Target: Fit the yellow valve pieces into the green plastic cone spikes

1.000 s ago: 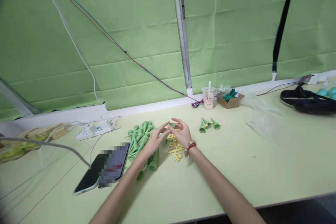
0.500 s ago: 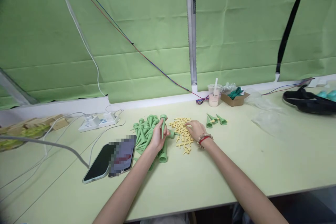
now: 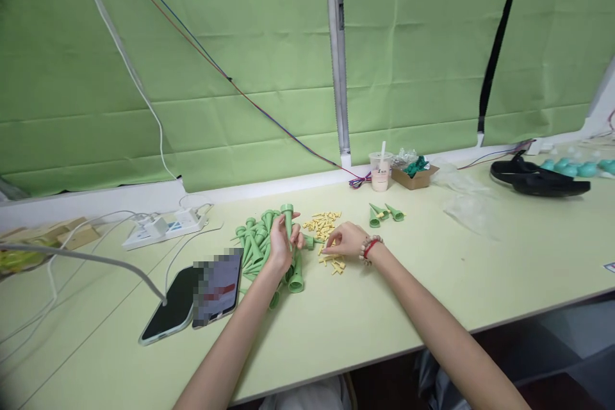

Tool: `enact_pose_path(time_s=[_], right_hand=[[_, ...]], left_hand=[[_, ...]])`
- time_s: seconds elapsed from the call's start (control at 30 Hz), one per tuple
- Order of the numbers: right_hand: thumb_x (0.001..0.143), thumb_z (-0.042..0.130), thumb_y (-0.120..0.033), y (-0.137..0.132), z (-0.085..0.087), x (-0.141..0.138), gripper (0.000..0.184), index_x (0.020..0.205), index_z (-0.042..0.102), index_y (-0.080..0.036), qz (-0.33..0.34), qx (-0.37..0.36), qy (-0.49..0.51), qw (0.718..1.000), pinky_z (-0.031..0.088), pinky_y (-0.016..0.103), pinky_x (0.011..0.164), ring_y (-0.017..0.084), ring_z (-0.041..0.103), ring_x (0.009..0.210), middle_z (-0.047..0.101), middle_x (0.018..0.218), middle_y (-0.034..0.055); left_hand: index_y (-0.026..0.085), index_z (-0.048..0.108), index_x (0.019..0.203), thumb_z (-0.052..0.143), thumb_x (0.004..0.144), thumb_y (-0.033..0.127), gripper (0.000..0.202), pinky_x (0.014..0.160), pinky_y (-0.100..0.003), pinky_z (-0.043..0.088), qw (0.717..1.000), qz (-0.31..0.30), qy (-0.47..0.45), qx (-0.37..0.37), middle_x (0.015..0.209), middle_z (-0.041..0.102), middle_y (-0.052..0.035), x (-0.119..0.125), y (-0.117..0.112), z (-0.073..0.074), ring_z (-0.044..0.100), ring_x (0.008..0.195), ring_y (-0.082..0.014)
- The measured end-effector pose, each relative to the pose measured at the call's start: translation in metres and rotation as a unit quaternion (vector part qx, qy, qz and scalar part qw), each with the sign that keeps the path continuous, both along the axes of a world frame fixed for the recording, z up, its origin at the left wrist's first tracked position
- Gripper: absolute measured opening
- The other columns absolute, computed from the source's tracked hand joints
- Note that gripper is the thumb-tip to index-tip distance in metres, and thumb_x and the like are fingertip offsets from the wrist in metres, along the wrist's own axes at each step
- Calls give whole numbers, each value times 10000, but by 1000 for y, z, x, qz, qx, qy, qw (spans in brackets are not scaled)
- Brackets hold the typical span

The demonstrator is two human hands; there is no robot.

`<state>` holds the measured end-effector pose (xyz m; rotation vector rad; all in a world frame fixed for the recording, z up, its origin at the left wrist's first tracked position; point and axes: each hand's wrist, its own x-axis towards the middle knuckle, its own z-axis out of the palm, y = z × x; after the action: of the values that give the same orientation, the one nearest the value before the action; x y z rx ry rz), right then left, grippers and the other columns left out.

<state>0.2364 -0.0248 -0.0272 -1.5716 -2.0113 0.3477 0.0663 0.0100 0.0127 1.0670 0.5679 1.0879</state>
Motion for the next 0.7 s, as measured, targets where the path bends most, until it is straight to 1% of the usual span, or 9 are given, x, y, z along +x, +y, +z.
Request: enact_pose_path(time_s=[0.1, 0.17, 0.23, 0.3, 0.4, 0.5, 0.57, 0.7], right_hand=[[654, 617, -478, -2, 1, -4, 295, 715, 707, -204, 21, -10, -1, 1000, 321, 200, 458, 98, 504, 492, 625, 569, 1], [653, 624, -456, -2, 0, -7, 268, 738, 710, -217, 31, 4, -14, 999, 334, 203, 477, 101, 509, 519, 625, 614, 2], [643, 639, -436, -1, -2, -10, 241, 740, 713, -227, 46, 22, -28, 998, 344, 207, 495, 104, 511, 548, 622, 669, 8], [639, 649, -409, 0, -5, -12, 206, 717, 712, -230, 60, 35, -31, 997, 355, 209, 513, 104, 514, 574, 620, 728, 14], [662, 634, -364, 2, -9, -13, 163, 691, 704, -219, 72, 35, -11, 997, 369, 208, 541, 99, 522, 595, 632, 783, 14], [663, 630, -354, 4, -12, -12, 178, 712, 697, -196, 51, -1, 6, 999, 361, 206, 523, 101, 518, 562, 636, 676, 8], [663, 627, -352, 4, -12, -11, 187, 719, 692, -186, 30, -21, 12, 999, 356, 206, 512, 105, 518, 544, 630, 612, 4], [668, 614, -307, 3, -11, -12, 216, 850, 668, -205, 38, -28, 37, 998, 377, 209, 546, 114, 556, 598, 668, 698, -2]], left_hand=[[201, 367, 712, 363, 740, 368, 170, 371, -193, 274, 999, 42, -8, -15, 353, 274, 102, 2, -1, -1, 349, 263, -77], [200, 339, 681, 383, 722, 341, 154, 372, -193, 274, 998, 61, -6, -16, 363, 284, 100, 3, -2, -2, 348, 267, -73], [199, 342, 683, 386, 716, 334, 146, 370, -195, 276, 997, 71, 1, -11, 368, 297, 97, 4, -2, -4, 352, 270, -75], [201, 355, 711, 379, 721, 340, 142, 359, -195, 265, 998, 68, 2, -7, 369, 306, 98, 5, -1, -5, 344, 265, -77], [209, 365, 751, 355, 746, 367, 158, 339, -194, 245, 999, 34, 6, 4, 348, 268, 108, 6, 0, -7, 301, 242, -80], [212, 377, 774, 324, 780, 400, 195, 325, -194, 247, 999, -3, 27, 31, 330, 241, 112, 6, -1, -10, 280, 224, -83], [210, 384, 786, 320, 795, 424, 224, 312, -191, 245, 998, -4, 39, 56, 327, 256, 111, 5, -2, -14, 278, 218, -83], [202, 397, 811, 333, 803, 471, 276, 272, -184, 209, 993, 27, 66, 92, 331, 310, 104, -3, -4, -24, 263, 213, -80]])
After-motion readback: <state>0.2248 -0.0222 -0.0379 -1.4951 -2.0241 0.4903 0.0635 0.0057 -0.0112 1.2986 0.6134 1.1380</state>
